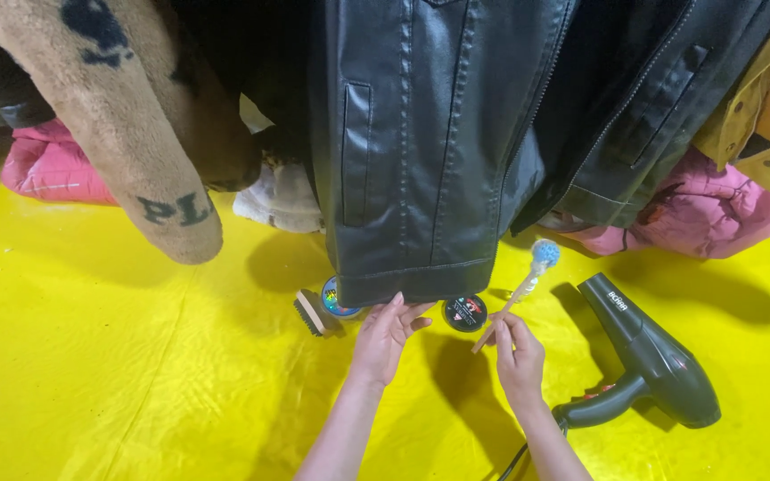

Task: Applying a treatment substance to a leather jacket using a brush and spray bottle, then drying it with a hair dryer.

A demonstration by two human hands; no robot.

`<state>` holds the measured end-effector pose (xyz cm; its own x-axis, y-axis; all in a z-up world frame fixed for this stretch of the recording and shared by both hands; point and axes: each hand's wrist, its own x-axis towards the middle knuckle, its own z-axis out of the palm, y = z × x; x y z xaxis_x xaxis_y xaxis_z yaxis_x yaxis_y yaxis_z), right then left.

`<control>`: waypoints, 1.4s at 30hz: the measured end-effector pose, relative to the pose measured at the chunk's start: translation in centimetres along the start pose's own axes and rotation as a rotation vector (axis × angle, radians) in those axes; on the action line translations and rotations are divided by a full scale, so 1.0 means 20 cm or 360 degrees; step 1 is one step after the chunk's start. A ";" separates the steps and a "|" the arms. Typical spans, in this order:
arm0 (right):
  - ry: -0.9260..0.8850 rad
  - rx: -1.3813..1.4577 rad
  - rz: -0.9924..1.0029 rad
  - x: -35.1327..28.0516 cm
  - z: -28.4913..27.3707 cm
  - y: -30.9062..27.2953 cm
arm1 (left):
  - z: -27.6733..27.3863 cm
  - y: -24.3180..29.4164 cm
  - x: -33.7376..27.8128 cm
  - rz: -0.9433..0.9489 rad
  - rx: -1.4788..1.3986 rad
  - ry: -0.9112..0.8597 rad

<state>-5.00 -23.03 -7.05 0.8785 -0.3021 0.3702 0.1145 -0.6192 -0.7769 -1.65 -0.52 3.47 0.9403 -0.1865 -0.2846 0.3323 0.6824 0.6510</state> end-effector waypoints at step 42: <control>0.0361 -0.0059 -0.0981 0.45 0.03 -0.59 | -0.15 -0.07 0.04 0.0143 0.0217 -0.0260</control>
<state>1.77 -18.01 5.16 0.5370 -0.0265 0.8432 0.5462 -0.7508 -0.3715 -1.58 0.46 0.23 0.9622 -0.2488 -0.1108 0.2432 0.6019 0.7607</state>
